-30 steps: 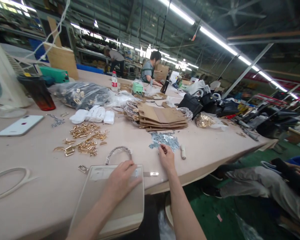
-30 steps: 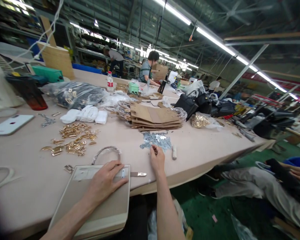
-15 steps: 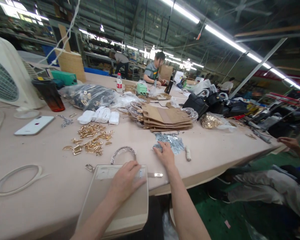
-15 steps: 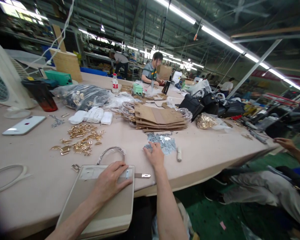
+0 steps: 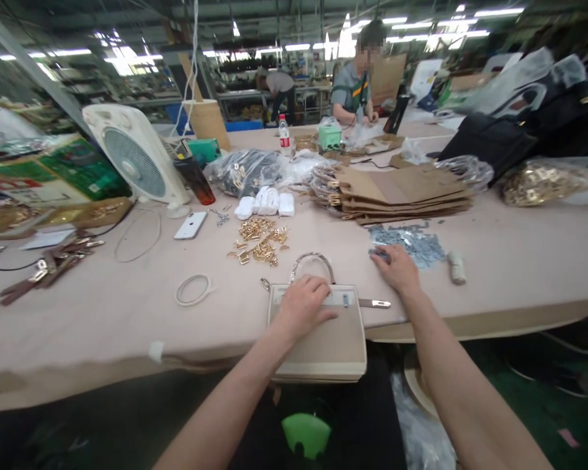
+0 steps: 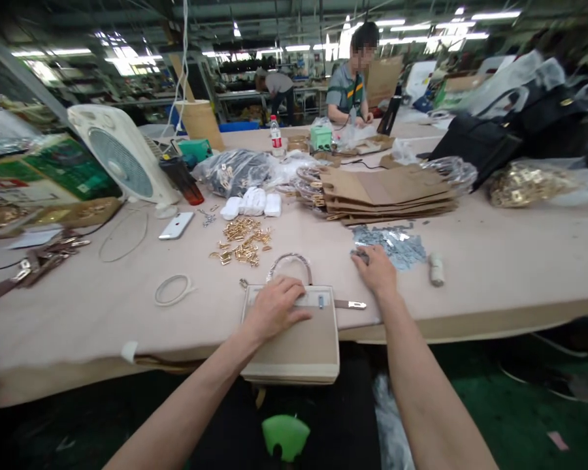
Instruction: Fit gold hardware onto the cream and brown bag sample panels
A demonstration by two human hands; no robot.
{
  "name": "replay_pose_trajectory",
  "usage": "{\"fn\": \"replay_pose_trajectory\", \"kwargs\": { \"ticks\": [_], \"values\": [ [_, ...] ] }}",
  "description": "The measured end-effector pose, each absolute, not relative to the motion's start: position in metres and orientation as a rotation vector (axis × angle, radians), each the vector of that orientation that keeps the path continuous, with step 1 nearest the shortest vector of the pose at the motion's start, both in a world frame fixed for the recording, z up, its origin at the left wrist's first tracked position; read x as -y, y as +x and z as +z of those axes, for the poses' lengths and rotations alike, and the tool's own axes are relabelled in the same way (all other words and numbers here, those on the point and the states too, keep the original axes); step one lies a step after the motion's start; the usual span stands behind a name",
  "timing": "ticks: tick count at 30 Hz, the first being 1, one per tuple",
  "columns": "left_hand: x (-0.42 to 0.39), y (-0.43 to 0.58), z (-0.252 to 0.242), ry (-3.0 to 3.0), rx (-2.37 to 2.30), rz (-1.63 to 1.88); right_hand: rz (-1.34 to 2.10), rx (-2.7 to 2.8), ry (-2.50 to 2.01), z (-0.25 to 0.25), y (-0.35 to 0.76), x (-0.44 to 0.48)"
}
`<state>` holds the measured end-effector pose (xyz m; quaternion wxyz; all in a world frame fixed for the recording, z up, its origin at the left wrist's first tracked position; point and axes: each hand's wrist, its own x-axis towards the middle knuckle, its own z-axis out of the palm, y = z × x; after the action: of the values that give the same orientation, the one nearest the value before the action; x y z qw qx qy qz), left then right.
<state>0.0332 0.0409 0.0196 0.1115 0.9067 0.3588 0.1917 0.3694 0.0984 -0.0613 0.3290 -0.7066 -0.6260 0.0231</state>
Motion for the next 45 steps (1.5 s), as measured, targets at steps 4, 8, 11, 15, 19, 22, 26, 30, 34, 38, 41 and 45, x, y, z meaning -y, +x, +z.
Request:
{"fn": "replay_pose_trajectory", "kwargs": {
  "ticks": [4,8,11,15,19,22,26,30,34,38,41,45],
  "values": [
    [-0.044,0.007,0.017,2.638,-1.106,0.663,0.051,1.648,-1.841,-0.060,0.369,-0.099],
    [-0.043,-0.003,0.005,2.591,-1.098,0.798,0.102,1.652,-1.836,-0.062,0.371,-0.100],
    [-0.040,-0.002,0.001,2.534,-1.144,0.856,0.111,1.630,-1.823,-0.061,0.371,-0.100],
    [-0.039,-0.002,0.001,2.506,-1.155,0.905,0.148,1.604,-1.813,-0.050,0.365,-0.096],
    [-0.047,-0.005,-0.009,2.568,-1.120,0.930,0.157,1.625,-1.798,-0.045,0.362,-0.096],
    [-0.052,-0.006,-0.016,2.610,-1.104,0.961,0.106,1.628,-1.813,-0.046,0.362,-0.098],
    [-0.052,-0.006,-0.017,2.643,-1.098,0.969,0.093,1.586,-1.891,-0.047,0.358,-0.098],
    [-0.052,-0.006,-0.020,2.643,-1.095,0.988,0.067,1.583,-1.903,-0.046,0.353,-0.096],
    [-0.052,-0.006,-0.018,2.605,-1.090,0.984,0.068,1.570,-1.781,-0.041,0.352,-0.094],
    [-0.044,-0.005,-0.009,2.533,-1.102,0.940,0.184,1.487,-1.602,-0.040,0.355,-0.087],
    [-0.042,-0.004,-0.009,2.488,-1.119,0.933,0.224,1.273,-1.511,-0.046,0.356,-0.083],
    [-0.042,-0.005,-0.013,2.454,-1.159,0.916,0.296,1.116,-1.449,-0.045,0.337,-0.070]
  ]
}}
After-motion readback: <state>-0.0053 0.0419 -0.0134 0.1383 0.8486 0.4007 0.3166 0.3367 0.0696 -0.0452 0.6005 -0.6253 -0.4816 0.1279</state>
